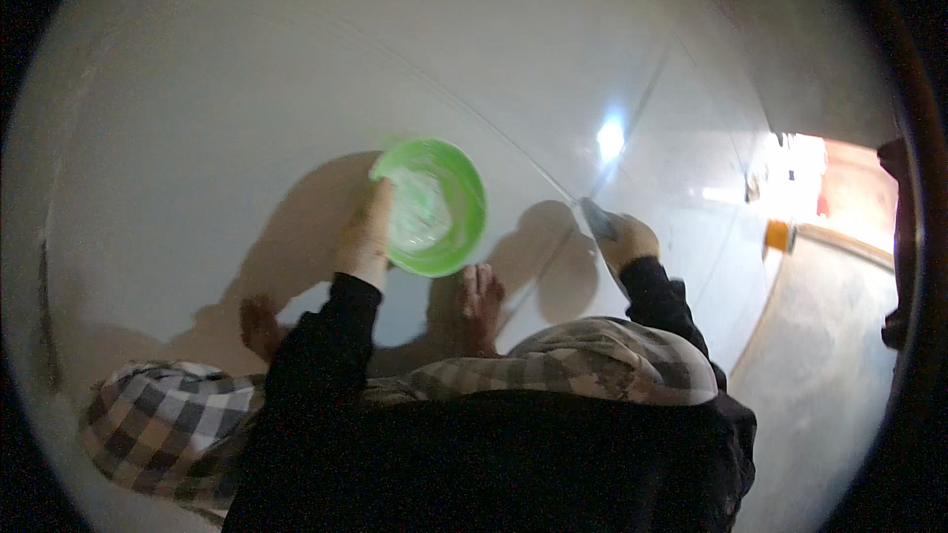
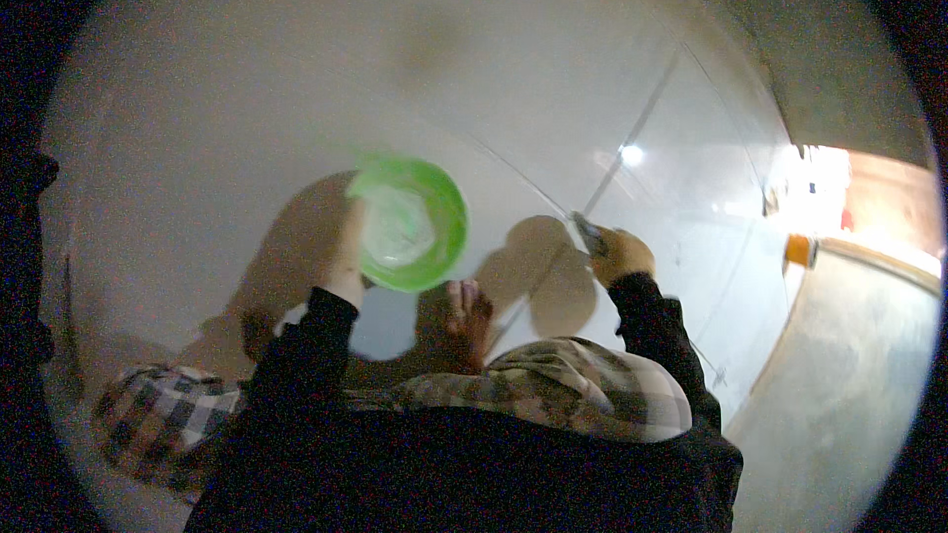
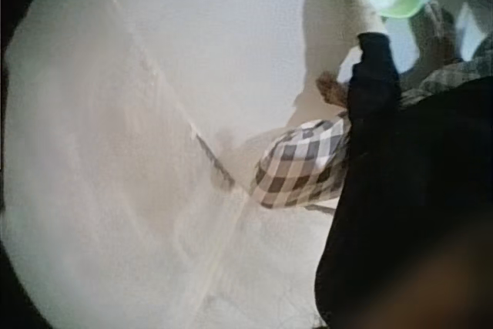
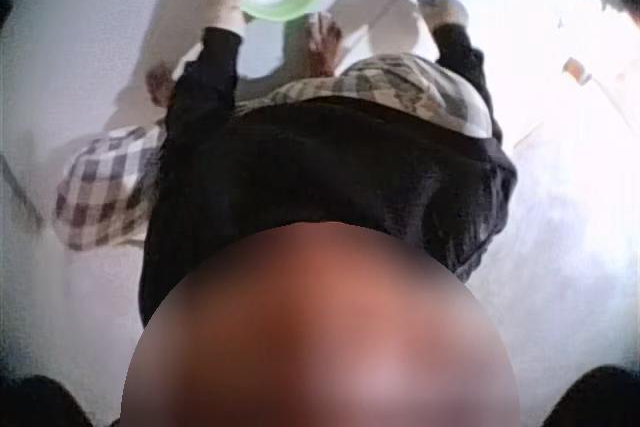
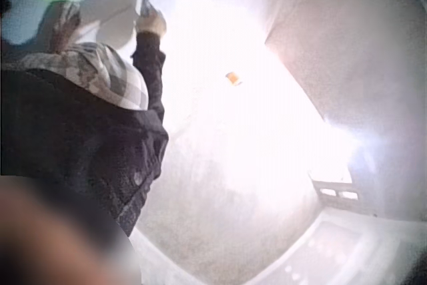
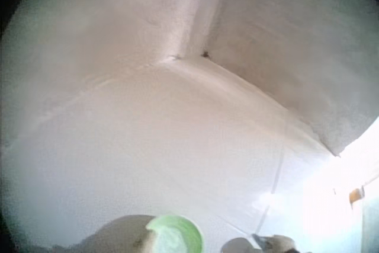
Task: The person kneels on a tiled floor and uses a small trowel to apply a white paste from a green bowl into the grout lines between tiles. They repeatedly scoop the paste and spread it along the seams, working methodically across the visible floor area.
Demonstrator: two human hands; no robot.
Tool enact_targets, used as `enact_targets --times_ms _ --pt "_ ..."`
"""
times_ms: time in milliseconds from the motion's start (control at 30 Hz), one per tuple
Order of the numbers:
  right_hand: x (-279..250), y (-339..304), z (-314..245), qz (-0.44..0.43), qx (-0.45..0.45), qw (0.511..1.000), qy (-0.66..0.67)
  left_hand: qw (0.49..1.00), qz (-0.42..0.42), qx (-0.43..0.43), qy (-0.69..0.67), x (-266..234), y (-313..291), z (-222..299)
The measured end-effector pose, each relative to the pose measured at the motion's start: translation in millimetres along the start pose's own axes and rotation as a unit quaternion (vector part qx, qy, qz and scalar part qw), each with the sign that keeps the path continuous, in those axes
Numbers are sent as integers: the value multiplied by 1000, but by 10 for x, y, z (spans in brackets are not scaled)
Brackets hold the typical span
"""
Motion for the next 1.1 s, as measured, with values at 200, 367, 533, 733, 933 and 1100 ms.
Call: enact_targets --times_ms 200,367,533,733,933,1100 --pt "189 -294 227 294 41 953 65 998 34 47 26 -112 -212 85" --pt "-254 -80 -159 253 -78 957 116 999 -7 16 31 -79 -141 -45" --pt "-1430 276 -1456 169 -321 894 -263 997 -4 -13 75 147 -237 -207" --pt "-1817 895 -2844 73 -364 836 -403 926 -186 -4 329 567 -286 -17" --pt "-1346 1500 -3627 17 -351 876 -332 957 -222 -18 186 779 -170 -354" --pt "-854 1650 -2882 -20 -294 905 -308 971 -213 -23 105 715 -177 -470"
Point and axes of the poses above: each hand's wrist, its own y-axis towards the middle knuckle, its own x-axis out of the palm, z = x × y, the point moved 8 cm from there along y, towards the middle knuckle, and after that the axes turned 5 degrees about y, right-handed, at the moved point
